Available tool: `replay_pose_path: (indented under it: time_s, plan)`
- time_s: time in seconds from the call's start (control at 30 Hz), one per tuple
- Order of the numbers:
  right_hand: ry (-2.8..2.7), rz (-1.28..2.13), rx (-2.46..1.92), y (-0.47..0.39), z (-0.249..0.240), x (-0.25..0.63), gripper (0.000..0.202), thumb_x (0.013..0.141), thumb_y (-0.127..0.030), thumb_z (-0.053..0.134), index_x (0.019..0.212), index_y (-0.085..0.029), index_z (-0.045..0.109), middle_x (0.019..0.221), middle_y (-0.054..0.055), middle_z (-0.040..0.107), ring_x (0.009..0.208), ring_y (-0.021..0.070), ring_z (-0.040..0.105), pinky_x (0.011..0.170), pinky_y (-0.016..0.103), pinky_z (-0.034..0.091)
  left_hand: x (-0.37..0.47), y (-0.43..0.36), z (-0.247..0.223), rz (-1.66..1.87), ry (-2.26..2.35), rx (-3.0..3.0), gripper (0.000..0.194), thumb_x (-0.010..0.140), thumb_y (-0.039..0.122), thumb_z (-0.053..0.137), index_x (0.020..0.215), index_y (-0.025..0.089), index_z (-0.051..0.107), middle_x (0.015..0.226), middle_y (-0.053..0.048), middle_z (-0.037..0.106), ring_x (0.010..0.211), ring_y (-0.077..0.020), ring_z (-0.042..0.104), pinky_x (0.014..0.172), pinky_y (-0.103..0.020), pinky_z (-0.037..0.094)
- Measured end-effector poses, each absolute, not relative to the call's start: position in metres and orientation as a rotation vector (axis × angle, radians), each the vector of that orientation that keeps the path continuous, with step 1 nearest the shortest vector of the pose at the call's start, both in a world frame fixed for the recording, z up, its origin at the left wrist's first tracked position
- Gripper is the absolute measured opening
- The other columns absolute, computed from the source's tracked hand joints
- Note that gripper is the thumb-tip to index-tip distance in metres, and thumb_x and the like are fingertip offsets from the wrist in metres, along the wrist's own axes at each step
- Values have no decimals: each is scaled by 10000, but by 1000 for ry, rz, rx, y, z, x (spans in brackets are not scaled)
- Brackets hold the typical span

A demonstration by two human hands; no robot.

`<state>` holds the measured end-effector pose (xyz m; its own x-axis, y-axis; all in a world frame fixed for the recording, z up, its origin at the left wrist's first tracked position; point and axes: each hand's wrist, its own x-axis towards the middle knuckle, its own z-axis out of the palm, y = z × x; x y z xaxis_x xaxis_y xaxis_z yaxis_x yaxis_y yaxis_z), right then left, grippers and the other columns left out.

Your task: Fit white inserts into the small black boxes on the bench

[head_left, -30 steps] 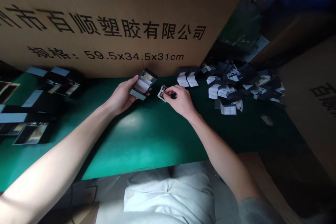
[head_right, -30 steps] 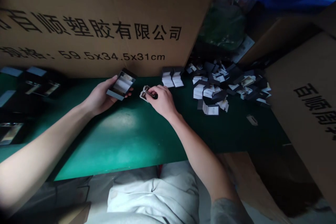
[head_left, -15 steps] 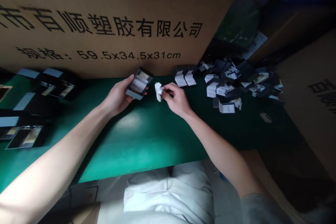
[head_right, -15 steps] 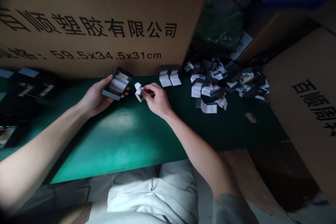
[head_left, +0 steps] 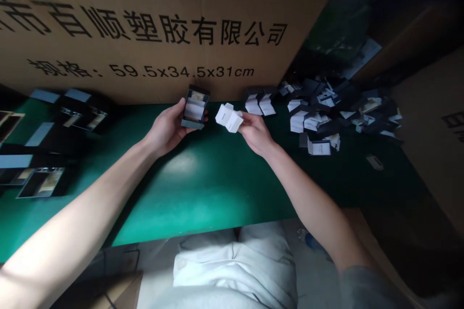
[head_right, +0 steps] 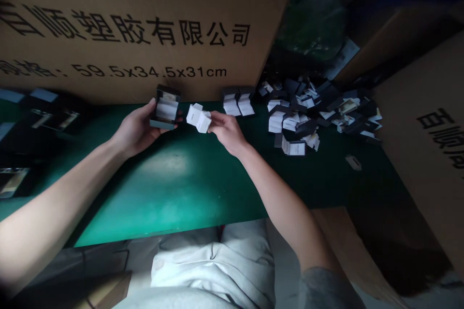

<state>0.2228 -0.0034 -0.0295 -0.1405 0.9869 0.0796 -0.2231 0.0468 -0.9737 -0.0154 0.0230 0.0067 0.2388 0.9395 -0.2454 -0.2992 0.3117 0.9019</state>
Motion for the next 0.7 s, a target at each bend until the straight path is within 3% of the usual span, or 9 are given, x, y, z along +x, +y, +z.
replay_pose_path:
  time_s: [0.13, 0.33, 0.53, 0.7]
  plan:
    - [-1200, 1458, -920, 2, -32, 230, 148, 685, -266, 785, 818, -212, 750, 805, 6, 688, 803, 151, 575, 708, 292, 473, -15, 22, 7, 1001, 910, 850, 331, 1113, 342, 485, 1234, 126, 703, 1125, -147, 825, 1030, -261, 816, 821, -341, 689]
    - [-1205, 1514, -913, 4, -31, 233, 229, 659, -287, 818, 852, -204, 725, 838, 20, 693, 843, 168, 601, 717, 299, 486, -12, 17, 17, 987, 898, 846, 239, 1078, 231, 509, 1231, 162, 679, 1118, -90, 826, 998, -225, 818, 806, -302, 681]
    - [-1262, 1476, -918, 2, -29, 233, 232, 684, -301, 834, 884, -216, 751, 874, 9, 720, 831, 162, 621, 732, 298, 502, -13, 16, 17, 955, 899, 874, 316, 983, 214, 640, 1296, 183, 667, 1157, -110, 820, 1073, -288, 810, 867, -385, 687]
    - [-1269, 1481, -931, 1, -27, 231, 318, 674, -401, 883, 886, -221, 728, 905, 13, 728, 861, 178, 646, 758, 322, 552, -14, 17, 15, 953, 919, 898, 333, 963, 192, 668, 1294, 161, 681, 1125, -119, 814, 1008, -266, 811, 850, -383, 694]
